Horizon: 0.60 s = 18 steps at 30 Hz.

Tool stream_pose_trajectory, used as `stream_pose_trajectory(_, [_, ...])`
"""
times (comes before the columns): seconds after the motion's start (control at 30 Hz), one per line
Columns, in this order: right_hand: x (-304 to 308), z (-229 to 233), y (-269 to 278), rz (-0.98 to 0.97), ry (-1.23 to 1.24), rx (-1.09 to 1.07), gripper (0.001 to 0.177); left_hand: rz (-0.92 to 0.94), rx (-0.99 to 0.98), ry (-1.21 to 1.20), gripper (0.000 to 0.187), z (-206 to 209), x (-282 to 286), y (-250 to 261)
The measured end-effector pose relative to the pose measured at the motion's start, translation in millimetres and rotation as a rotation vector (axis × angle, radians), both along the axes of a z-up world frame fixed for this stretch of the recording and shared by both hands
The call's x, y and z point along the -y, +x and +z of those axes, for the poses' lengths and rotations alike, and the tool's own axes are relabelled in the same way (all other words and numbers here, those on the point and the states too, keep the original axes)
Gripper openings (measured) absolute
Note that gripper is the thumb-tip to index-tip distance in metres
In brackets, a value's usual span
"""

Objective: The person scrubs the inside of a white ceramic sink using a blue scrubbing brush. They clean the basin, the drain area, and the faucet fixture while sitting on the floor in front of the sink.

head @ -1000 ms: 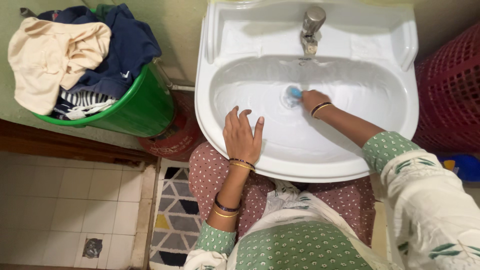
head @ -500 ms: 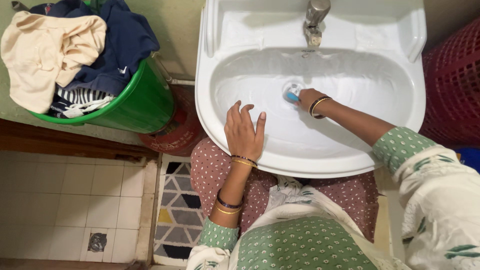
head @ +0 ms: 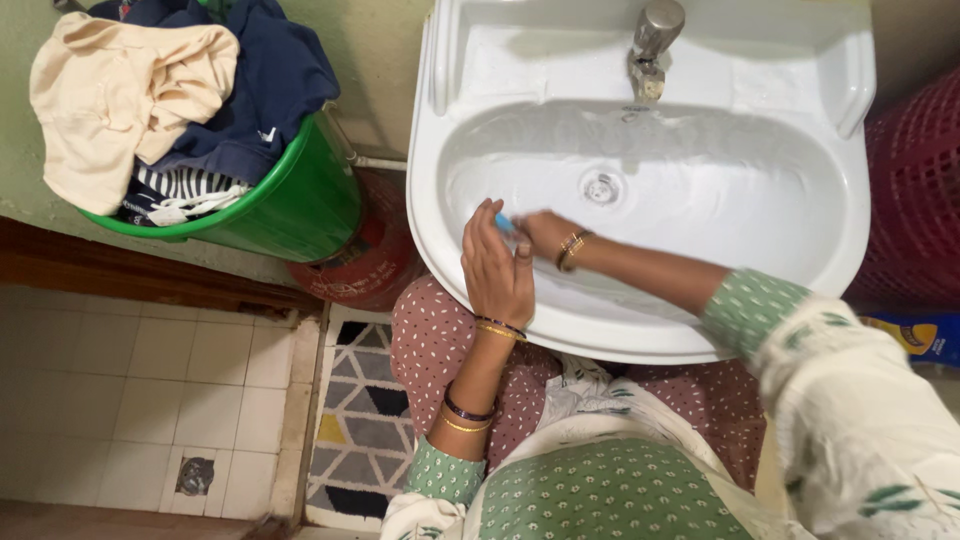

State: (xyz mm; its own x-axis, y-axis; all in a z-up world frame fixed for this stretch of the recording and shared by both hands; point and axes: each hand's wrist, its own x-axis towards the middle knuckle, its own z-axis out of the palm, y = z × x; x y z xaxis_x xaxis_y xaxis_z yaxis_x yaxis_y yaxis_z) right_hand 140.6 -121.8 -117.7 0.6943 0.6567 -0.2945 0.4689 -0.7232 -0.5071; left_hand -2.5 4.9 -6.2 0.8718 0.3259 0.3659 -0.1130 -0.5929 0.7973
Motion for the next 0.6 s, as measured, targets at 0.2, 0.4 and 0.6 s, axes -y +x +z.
stream_pose_trajectory(0.2, [54,-43,97,-0.24,-0.149,0.161,0.029,-0.012,-0.014,-0.019,0.086,-1,-1,-2])
stream_pose_trajectory(0.4, [192,-19,105,-0.301,-0.524,0.257,0.032,-0.018,-0.037,-0.001,0.086,-3,0,-1])
stream_pose_trajectory(0.6, [179,-5,85,-0.388,-0.501,0.158,0.032,-0.011,-0.043,0.012,0.084,-2,2,0])
